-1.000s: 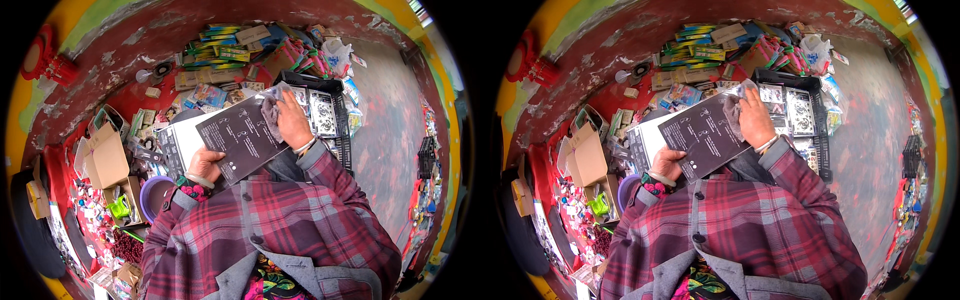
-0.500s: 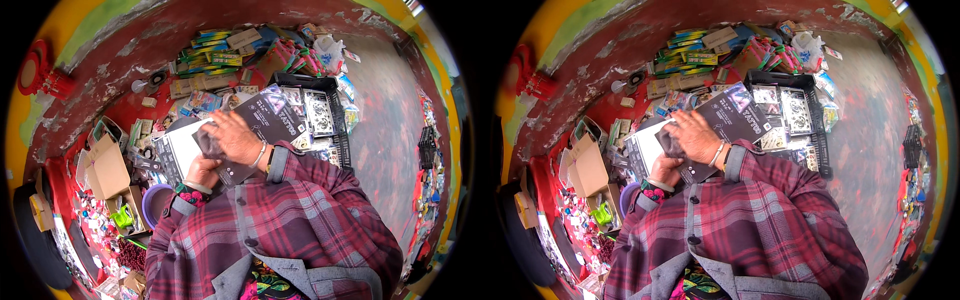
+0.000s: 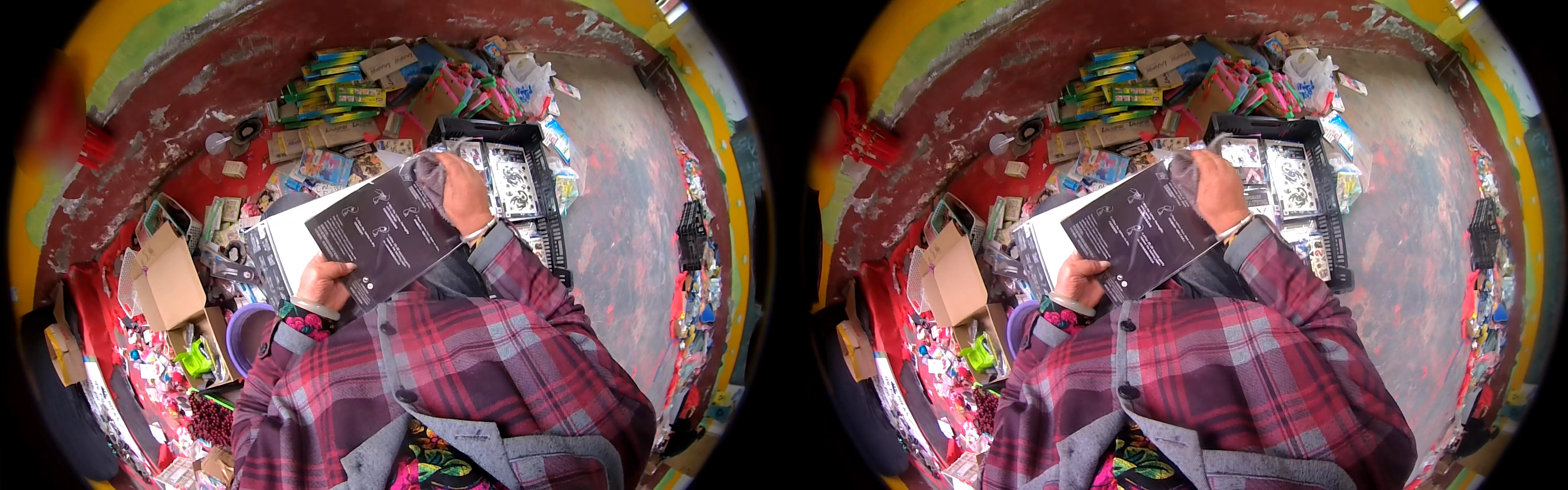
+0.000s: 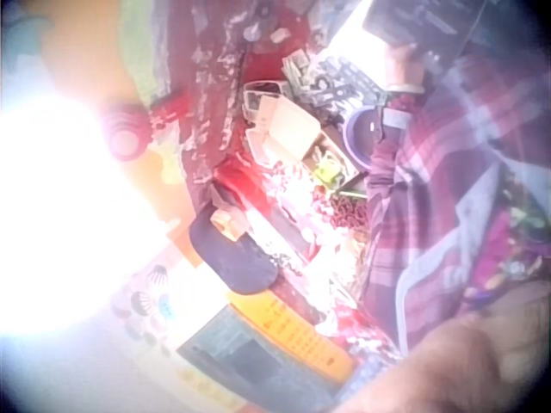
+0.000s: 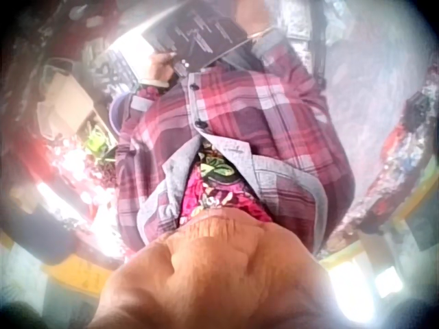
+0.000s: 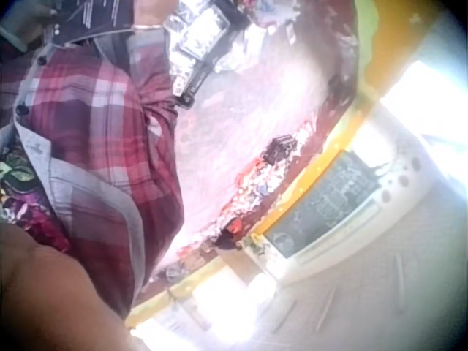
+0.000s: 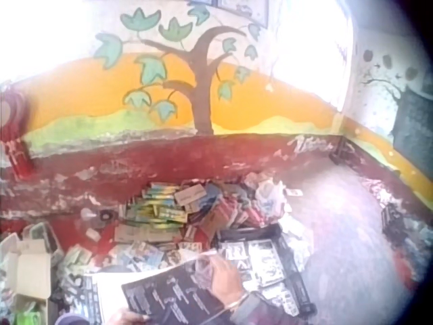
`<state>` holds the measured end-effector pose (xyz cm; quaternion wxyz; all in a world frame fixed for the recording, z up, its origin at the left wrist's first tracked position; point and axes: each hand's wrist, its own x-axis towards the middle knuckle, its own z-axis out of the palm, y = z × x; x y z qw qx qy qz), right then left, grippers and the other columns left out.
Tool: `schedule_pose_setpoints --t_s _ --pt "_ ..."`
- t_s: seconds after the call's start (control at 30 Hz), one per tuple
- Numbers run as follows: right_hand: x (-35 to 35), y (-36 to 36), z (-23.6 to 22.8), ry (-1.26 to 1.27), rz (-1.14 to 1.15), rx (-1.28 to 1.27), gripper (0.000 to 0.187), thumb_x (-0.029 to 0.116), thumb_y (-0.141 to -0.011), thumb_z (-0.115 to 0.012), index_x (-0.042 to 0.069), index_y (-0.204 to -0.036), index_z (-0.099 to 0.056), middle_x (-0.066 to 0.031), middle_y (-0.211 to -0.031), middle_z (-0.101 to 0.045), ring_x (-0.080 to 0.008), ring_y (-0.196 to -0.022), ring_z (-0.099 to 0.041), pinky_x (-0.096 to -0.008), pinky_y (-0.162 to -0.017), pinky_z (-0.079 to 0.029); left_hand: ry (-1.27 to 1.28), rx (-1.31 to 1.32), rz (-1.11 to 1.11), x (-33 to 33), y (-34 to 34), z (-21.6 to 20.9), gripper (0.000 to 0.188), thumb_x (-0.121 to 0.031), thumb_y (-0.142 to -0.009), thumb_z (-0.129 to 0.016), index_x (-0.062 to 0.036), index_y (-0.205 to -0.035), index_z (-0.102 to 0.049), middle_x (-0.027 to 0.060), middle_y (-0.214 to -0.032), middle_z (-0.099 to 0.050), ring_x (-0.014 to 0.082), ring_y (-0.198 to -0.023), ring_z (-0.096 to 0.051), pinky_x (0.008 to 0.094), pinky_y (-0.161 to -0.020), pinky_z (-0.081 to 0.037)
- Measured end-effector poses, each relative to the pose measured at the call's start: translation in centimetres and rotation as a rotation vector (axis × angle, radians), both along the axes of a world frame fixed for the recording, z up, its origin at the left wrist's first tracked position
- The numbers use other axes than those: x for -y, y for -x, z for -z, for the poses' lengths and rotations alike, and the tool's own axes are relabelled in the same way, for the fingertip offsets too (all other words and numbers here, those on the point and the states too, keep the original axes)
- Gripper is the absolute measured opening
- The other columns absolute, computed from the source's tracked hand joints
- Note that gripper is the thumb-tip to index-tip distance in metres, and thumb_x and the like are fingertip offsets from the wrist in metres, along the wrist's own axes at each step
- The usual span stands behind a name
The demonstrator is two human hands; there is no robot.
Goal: The person sits on the floor and wipes the surface of various sticker sheets and packages with a grey cloth. They handle multiple items, including sheets with letters, numbers, and butterfly designs, wiping each one individually before placing them into a black crate.
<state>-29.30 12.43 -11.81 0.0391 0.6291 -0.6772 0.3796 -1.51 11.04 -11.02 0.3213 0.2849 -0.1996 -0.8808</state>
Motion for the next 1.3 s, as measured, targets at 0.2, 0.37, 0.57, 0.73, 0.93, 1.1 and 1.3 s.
schedule_pose_setpoints --t_s 0.2,0.37,0.57,0.73,0.93,1.1,1.3 --pt "-2.9 -8.6 -1.2 -0.034 -0.742 0.005 0.041 0.006 -0.078 -0.058 0.002 -0.118 -0.052 -0.0163 -0.122 -0.054 -0.0315 -0.114 -0.052 -0.0382 -0.098 -0.042 -0.219 -0.008 -0.025 0.6 0.3 1.1 0.03 -0.014 -0.09 -0.049 -0.001 -0.117 -0.051 0.0153 -0.105 -0.061 0.0278 -0.091 -0.062 0.0412 -0.089 -0.049" --pt "-3.6 -9.7 -1.4 -0.174 -1.042 -0.051 0.045 0.015 -0.082 -0.056 0.011 -0.126 -0.048 -0.0145 -0.131 -0.047 -0.0289 -0.125 -0.042 -0.0411 -0.104 -0.033 -0.215 -0.064 0.028 0.7 -0.3 1.1 0.041 -0.037 -0.096 -0.041 -0.0042 -0.119 -0.051 0.0133 -0.106 -0.06 0.0263 -0.095 -0.06 0.0406 -0.088 -0.049" --pt "-6.6 -4.0 -2.3 -0.317 -0.703 -0.18 0.045 0.011 -0.079 -0.055 0.015 -0.124 -0.051 -0.0101 -0.133 -0.047 -0.0265 -0.126 -0.042 -0.0411 -0.103 -0.032 -0.198 -0.13 -0.046 0.5 0.4 0.6 0.041 -0.031 -0.097 -0.041 -0.0015 -0.125 -0.046 0.0151 -0.124 -0.054 0.0301 -0.114 -0.051 0.0441 -0.101 -0.038" --pt "-7.4 0.8 -0.4 -0.197 -0.368 0.026 0.047 -0.007 -0.078 -0.046 0.008 -0.122 -0.054 -0.0167 -0.127 -0.052 -0.0339 -0.12 -0.047 -0.0393 -0.098 -0.039 -0.183 -0.126 -0.044 0.3 0.4 -0.1 0.041 -0.029 -0.097 -0.041 -0.0005 -0.126 -0.045 0.0151 -0.124 -0.053 0.0311 -0.115 -0.05 0.0459 -0.101 -0.038" --pt "-5.7 5.2 -1.5 -0.129 0.058 0.132 0.036 0.0 -0.084 -0.043 0.004 -0.117 -0.057 -0.0173 -0.111 -0.061 -0.0315 -0.103 -0.058 -0.0342 -0.091 -0.045 -0.184 -0.147 -0.029 0.4 -0.9 -1.4 0.04 -0.027 -0.097 -0.041 0.0 -0.126 -0.043 0.0146 -0.124 -0.053 0.0307 -0.115 -0.05 0.0455 -0.1 -0.038" --pt "-2.8 -0.7 -6.6 0.116 -0.227 -0.008 0.037 0.0 -0.078 -0.05 0.006 -0.113 -0.058 -0.0125 -0.113 -0.059 -0.0302 -0.105 -0.055 -0.0391 -0.092 -0.044 -0.178 -0.03 -0.066 0.2 -2.5 -3.4 0.036 -0.019 -0.095 -0.045 0.0013 -0.125 -0.045 0.0154 -0.12 -0.056 0.0297 -0.11 -0.055 0.0456 -0.096 -0.043" --pt "-1.9 -5.1 -1.8 -0.177 -0.295 -0.22 0.032 0.014 -0.082 -0.048 0.008 -0.113 -0.057 -0.0093 -0.121 -0.056 -0.0263 -0.116 -0.05 -0.041 -0.094 -0.035 -0.145 0.079 -0.093 0.4 -4.0 -2.1 0.033 -0.016 -0.094 -0.045 0.0032 -0.121 -0.048 0.0174 -0.116 -0.058 0.0299 -0.106 -0.058 0.0457 -0.094 -0.045"
